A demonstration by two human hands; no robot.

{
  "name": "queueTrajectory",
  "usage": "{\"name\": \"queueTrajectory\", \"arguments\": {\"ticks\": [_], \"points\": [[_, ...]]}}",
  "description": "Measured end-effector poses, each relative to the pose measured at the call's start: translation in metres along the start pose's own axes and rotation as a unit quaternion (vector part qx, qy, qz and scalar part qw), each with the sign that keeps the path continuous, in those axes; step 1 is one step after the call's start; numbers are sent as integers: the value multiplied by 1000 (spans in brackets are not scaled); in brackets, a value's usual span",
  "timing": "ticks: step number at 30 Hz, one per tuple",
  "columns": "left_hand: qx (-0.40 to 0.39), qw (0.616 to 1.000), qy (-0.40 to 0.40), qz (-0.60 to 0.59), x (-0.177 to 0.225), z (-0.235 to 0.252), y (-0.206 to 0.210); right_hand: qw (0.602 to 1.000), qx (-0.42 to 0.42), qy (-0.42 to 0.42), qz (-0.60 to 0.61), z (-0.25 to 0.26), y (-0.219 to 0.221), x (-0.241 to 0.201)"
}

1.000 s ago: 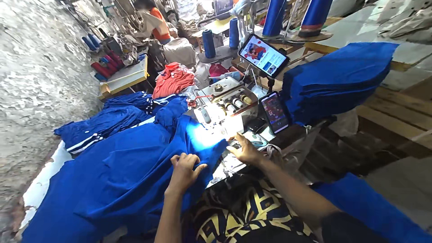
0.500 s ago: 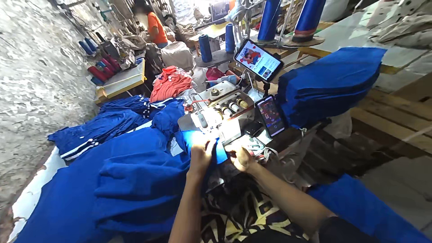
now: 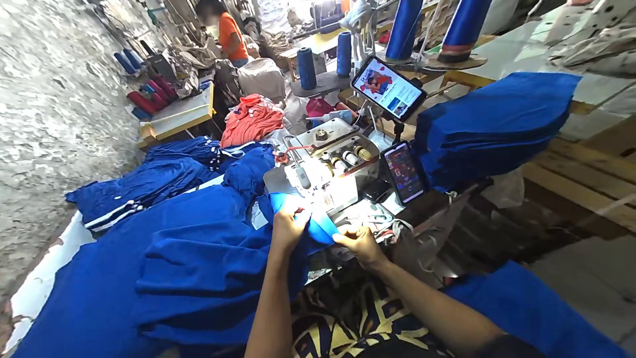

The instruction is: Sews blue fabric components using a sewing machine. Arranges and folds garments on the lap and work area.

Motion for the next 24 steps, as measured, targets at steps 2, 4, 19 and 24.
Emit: {"name": "queueTrajectory", "arguments": {"ticks": [2, 4, 19, 24], "points": [[14, 1000, -8, 15, 1, 2, 0, 1000, 3, -2, -14, 1, 1, -1], [25, 999, -22, 28, 4, 3, 0, 1000, 1, -5, -27, 2, 1, 3], [74, 996, -41, 25, -5, 18, -2, 999, 29, -36, -11, 15, 11, -14], [67, 995, -53, 45, -26, 40, -10, 991, 72, 104, 48, 48, 25, -21]]}}
Point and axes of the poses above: each hand's wrist, its own z-axis towards the middle knuckle, its own y-axis out of the palm, x = y × z, the point moved 4 cm from there along z, towards the middle knuckle, and after that the axes turned 8 degrees about -x, right-handed, at the moved point
